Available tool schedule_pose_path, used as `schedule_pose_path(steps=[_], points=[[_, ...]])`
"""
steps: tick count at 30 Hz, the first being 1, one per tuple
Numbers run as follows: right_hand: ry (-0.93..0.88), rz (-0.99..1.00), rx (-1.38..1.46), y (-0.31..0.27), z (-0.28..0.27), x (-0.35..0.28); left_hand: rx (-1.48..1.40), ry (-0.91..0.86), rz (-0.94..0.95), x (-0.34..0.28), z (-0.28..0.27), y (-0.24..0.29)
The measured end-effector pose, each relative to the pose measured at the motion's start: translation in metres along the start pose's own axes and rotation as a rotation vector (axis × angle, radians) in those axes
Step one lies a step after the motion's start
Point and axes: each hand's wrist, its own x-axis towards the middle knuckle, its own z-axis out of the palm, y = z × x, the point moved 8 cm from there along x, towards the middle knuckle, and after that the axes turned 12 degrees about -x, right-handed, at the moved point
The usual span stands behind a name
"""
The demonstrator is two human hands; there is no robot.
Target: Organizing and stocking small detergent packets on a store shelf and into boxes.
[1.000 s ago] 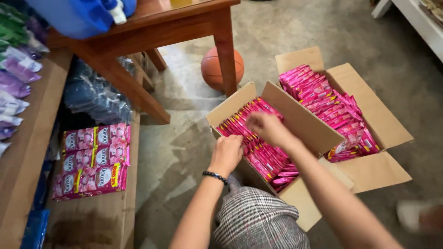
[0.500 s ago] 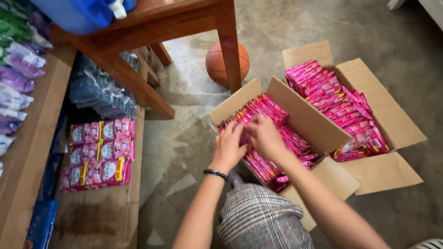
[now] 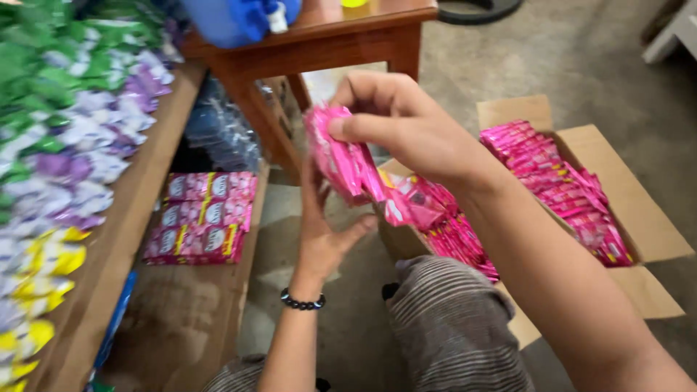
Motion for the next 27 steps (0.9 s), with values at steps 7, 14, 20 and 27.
schedule_pose_path(steps=[7, 14, 20, 27], points=[[-0.127, -0.164, 0.528, -0.061, 0.07, 0.032, -0.01, 0.072, -0.16, -0.071, -0.096, -0.081], [-0.205, -0.113, 0.404, -0.025, 0.085, 0.044, -0.3, -0.229, -0.471, -0.132, -0.146, -0.069], [-0.163, -0.059, 0.198, 0.045, 0.061, 0.037, -0.091, 0.012, -0.694, -0.141, -0.172, -0.071], [-0.349, 0.03, -0.3, 0.065, 0.091, 0.026, 0.478, 0.607, -0.494, -0.159, -0.256, -0.072]])
